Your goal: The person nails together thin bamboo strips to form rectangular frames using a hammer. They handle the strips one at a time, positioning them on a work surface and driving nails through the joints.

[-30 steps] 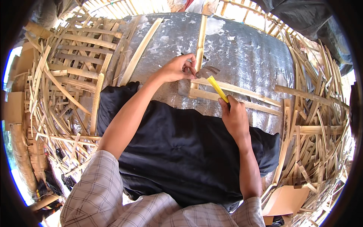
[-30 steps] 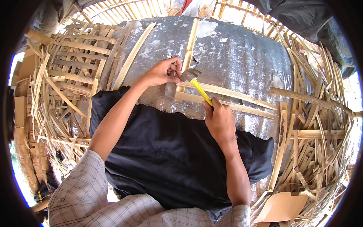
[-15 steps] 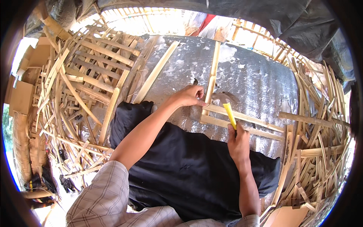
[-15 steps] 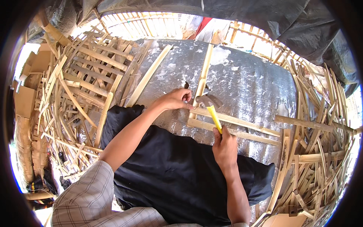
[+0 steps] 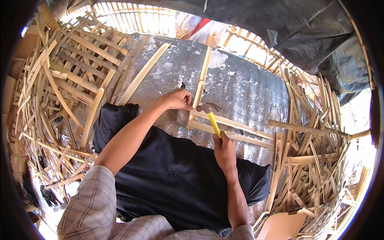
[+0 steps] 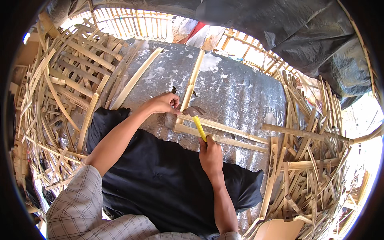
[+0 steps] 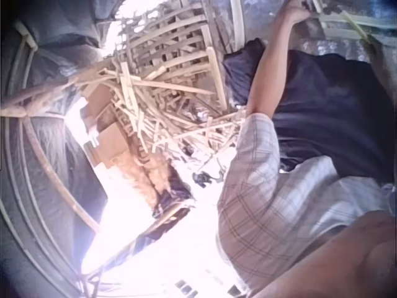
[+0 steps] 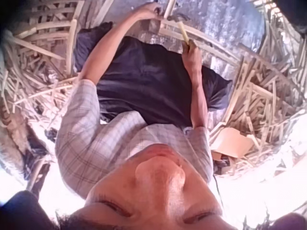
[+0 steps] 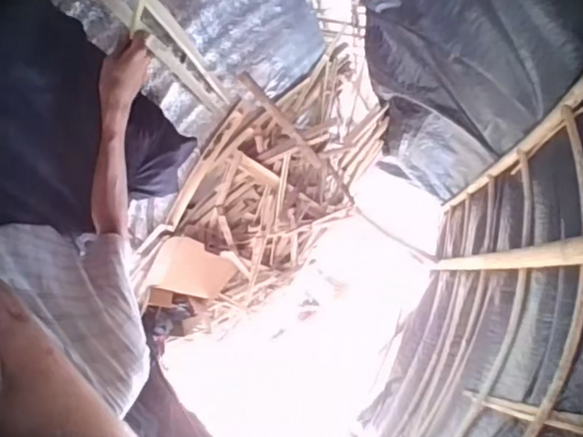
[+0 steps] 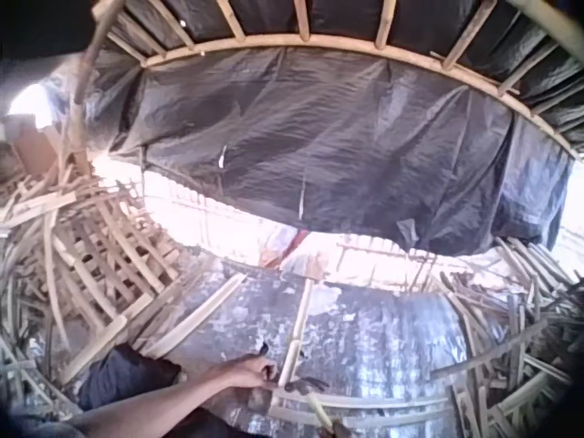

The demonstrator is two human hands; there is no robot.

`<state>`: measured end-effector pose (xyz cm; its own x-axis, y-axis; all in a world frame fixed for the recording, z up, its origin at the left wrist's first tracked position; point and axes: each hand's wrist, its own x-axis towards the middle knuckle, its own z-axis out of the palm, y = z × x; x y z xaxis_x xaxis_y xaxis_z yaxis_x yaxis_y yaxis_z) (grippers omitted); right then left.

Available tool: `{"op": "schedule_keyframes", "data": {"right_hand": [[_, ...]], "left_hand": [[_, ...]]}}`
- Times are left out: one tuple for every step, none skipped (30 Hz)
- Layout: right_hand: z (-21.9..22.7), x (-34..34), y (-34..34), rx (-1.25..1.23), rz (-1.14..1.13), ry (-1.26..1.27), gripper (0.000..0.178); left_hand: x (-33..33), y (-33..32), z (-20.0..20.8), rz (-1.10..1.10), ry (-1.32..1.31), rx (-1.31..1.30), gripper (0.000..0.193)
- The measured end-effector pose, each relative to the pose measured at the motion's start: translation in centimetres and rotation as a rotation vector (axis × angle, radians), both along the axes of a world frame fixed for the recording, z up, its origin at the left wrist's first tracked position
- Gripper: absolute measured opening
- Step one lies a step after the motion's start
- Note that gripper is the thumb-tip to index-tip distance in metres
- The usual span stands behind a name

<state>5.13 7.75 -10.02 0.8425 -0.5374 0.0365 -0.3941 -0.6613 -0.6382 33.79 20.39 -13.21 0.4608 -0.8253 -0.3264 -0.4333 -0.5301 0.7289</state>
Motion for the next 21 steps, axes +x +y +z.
{"op": "schedule_keyframes", "data": {"right_hand": [[0.2,0.4,0.3,0.023,0.022,0.004,0.027],[0.6,0.5,0.6,0.064,-0.001,-0.003,0.030],[1.1,0.8,0.9,0.078,-0.017,-0.032,0.030],[1.3,0.8,1.0,0.093,-0.041,-0.054,0.030],[1.7,0.8,1.1,0.107,-0.065,-0.076,0.030],[2.0,1.1,1.6,0.082,-0.049,-0.136,0.030],[1.6,1.1,1.6,0.067,-0.022,-0.108,0.029],[0.9,0.9,1.5,0.047,-0.004,-0.081,0.029],[-0.1,0.8,1.2,0.028,0.014,-0.055,0.028],[-0.5,1.5,1.5,-0.161,0.091,-0.124,0.027],[-0.3,1.4,1.5,-0.099,0.078,-0.092,0.027],[0.1,1.2,1.2,-0.037,0.065,-0.060,0.027],[1.0,1.2,1.2,0.025,0.054,-0.022,0.027],[1.2,1.2,0.9,-0.016,0.036,-0.050,0.028],[1.7,1.4,0.9,0.013,0.007,-0.087,0.028],[2.1,1.4,0.6,0.024,0.002,-0.131,0.028],[2.2,1.4,0.3,0.036,-0.002,-0.174,0.028],[1.9,1.3,0.1,0.064,0.015,-0.157,0.028],[1.3,1.2,-0.1,0.089,0.030,-0.144,0.028],[0.7,1.1,-0.3,0.114,0.045,-0.132,0.028],[0.1,1.1,-0.7,0.062,0.055,-0.099,0.028]], "left_hand": [[0.2,0.3,-0.4,-0.007,-0.001,-0.025,0.041],[0.4,0.5,-0.9,-0.015,-0.003,-0.050,0.041],[0.6,0.8,-1.3,-0.023,-0.004,-0.075,0.041],[0.4,0.7,-1.2,-0.008,0.002,-0.068,0.040],[0.3,0.6,-1.1,-0.009,0.000,-0.059,0.039],[0.3,0.6,-1.0,-0.010,-0.001,-0.050,0.039],[0.3,0.6,-1.0,-0.010,-0.005,-0.041,0.038],[0.3,0.3,-0.9,-0.016,-0.008,-0.043,0.038],[0.2,0.0,-0.9,-0.023,-0.011,-0.046,0.037],[0.4,0.2,-1.0,-0.025,-0.017,-0.040,0.037],[0.5,0.3,-1.2,-0.019,-0.011,-0.045,0.037],[0.5,0.4,-1.3,-0.014,-0.005,-0.051,0.037],[0.2,0.6,-1.2,-0.007,0.006,-0.056,0.037],[0.2,0.7,-1.1,-0.007,0.008,-0.036,0.037],[0.3,0.8,-0.9,-0.006,0.011,-0.017,0.037],[0.4,0.7,-0.8,-0.006,0.012,-0.003,0.036],[0.2,0.6,-0.7,0.000,0.011,-0.005,0.036],[0.0,0.7,-0.7,0.007,0.009,-0.006,0.036],[0.1,0.7,-0.7,0.012,0.003,-0.011,0.036],[0.1,0.6,-0.6,0.004,0.005,-0.006,0.036],[0.1,0.5,-0.5,-0.004,0.007,-0.001,0.035]]}}
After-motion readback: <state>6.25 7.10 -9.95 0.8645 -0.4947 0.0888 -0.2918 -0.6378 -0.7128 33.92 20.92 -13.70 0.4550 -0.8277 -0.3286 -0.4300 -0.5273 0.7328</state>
